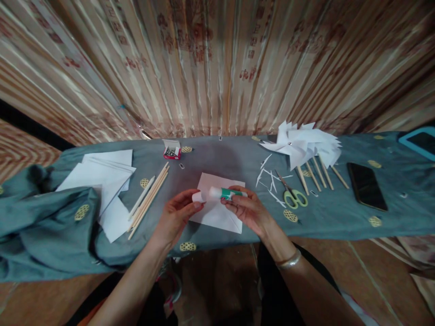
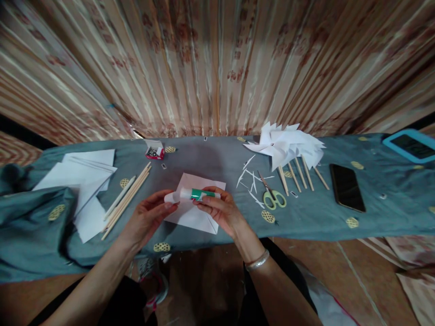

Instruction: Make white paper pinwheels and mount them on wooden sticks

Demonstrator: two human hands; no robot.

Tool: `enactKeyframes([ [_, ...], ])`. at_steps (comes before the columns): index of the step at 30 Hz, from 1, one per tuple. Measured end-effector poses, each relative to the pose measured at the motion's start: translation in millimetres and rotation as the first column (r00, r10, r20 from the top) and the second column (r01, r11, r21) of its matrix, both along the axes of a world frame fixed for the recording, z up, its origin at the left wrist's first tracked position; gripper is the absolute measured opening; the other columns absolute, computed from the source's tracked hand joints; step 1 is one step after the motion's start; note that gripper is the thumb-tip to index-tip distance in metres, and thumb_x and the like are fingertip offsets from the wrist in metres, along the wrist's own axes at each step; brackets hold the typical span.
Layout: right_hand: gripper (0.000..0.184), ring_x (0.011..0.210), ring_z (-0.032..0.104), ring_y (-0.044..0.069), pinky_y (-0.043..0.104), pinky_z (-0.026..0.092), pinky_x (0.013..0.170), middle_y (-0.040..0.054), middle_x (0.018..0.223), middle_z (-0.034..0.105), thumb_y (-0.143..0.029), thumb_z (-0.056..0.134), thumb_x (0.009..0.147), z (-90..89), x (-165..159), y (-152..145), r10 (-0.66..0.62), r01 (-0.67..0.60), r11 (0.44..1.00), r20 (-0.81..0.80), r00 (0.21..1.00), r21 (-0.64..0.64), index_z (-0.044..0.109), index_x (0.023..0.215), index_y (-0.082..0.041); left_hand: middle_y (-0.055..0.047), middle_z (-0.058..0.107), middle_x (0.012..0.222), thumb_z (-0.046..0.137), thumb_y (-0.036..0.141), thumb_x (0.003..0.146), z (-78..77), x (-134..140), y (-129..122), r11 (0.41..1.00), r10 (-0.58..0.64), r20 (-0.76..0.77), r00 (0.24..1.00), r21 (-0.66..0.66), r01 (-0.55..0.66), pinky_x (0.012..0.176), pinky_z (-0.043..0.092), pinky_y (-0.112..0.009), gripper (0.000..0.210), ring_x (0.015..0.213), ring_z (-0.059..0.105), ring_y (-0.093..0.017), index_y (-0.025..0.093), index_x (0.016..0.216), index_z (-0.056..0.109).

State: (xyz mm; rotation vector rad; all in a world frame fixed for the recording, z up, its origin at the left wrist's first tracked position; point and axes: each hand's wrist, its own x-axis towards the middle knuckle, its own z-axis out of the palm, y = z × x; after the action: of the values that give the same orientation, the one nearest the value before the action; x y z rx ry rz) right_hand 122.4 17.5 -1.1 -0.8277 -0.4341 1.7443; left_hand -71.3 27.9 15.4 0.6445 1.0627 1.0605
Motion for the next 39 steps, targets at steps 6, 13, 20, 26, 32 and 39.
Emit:
enactKeyframes([
  [6,0.032,0.067,0.073,0.013,0.017,0.061,0.066,0.0009,0.076,0.075,-0.021,0.089,0.055,-1.1,-1.8,-2.0,0.031,-0.031,1.0,0.043,0.999,-0.003,0.071,0.081,-0.017,-0.001,0.075,0.08,0.088,0.016,0.052,0.7,1.3,0.0,1.0,-0.021,0.028,0.999,0.012,0.021,0.072,0.052,-0.021,0.034,0.073,0.066,-0.011,0.018,0.083,0.075],
  [13,0.03,0.072,0.072,0.015,0.024,0.062,0.07,0.0016,0.082,0.075,-0.021,0.087,0.058,-3.5,-1.0,-3.1,0.036,-0.039,0.999,0.129,0.991,0.023,0.071,0.083,-0.018,-0.001,0.075,0.08,0.089,0.015,0.05,0.4,3.1,-0.6,1.0,0.004,0.02,1.0,0.02,-0.005,0.071,0.051,-0.021,0.035,0.073,0.066,-0.011,0.018,0.082,0.076],
  [20,0.029,0.069,0.072,0.015,0.024,0.06,0.064,-0.001,0.075,0.072,-0.022,0.087,0.056,-1.8,2.0,-2.4,0.057,-0.074,0.995,0.242,0.969,0.063,0.071,0.08,-0.02,-0.002,0.075,0.086,0.085,0.018,0.057,-6.9,-2.2,0.2,0.992,-0.02,-0.086,0.996,0.126,0.03,0.077,0.051,-0.027,0.032,0.078,0.066,-0.014,0.02,0.088,0.075],
  [26,0.027,0.065,0.068,0.011,0.021,0.056,0.06,-0.0026,0.072,0.07,-0.022,0.086,0.056,-0.2,2.7,-2.4,0.054,-0.09,0.991,0.328,0.943,0.096,0.072,0.079,-0.02,-0.003,0.075,0.087,0.085,0.021,0.058,-5.7,-3.1,-1.7,0.982,-0.062,-0.151,0.987,0.168,0.088,0.078,0.052,-0.029,0.032,0.079,0.068,-0.017,0.02,0.088,0.075],
  [32,0.025,0.061,0.064,0.01,0.022,0.054,0.059,-0.0022,0.073,0.071,-0.024,0.085,0.058,-5.5,-0.7,-3.6,0.049,-0.096,0.99,0.388,0.92,0.103,0.073,0.08,-0.021,-0.003,0.074,0.081,0.085,0.02,0.055,-4.2,0.4,-4.0,0.979,-0.081,-0.203,0.976,0.17,0.117,0.073,0.053,-0.027,0.029,0.074,0.067,-0.016,0.019,0.082,0.075],
  [39,0.026,0.057,0.061,0.01,0.022,0.048,0.054,-0.0026,0.066,0.069,-0.029,0.084,0.059,-5.6,-3.1,-4.4,0.058,-0.124,0.986,0.468,0.882,0.112,0.07,0.079,-0.02,-0.003,0.074,0.073,0.084,0.022,0.057,-2.4,-1.2,-7.5,0.958,-0.131,-0.346,0.929,0.197,0.209,0.064,0.051,-0.025,0.03,0.064,0.063,-0.014,0.019,0.086,0.077],
])
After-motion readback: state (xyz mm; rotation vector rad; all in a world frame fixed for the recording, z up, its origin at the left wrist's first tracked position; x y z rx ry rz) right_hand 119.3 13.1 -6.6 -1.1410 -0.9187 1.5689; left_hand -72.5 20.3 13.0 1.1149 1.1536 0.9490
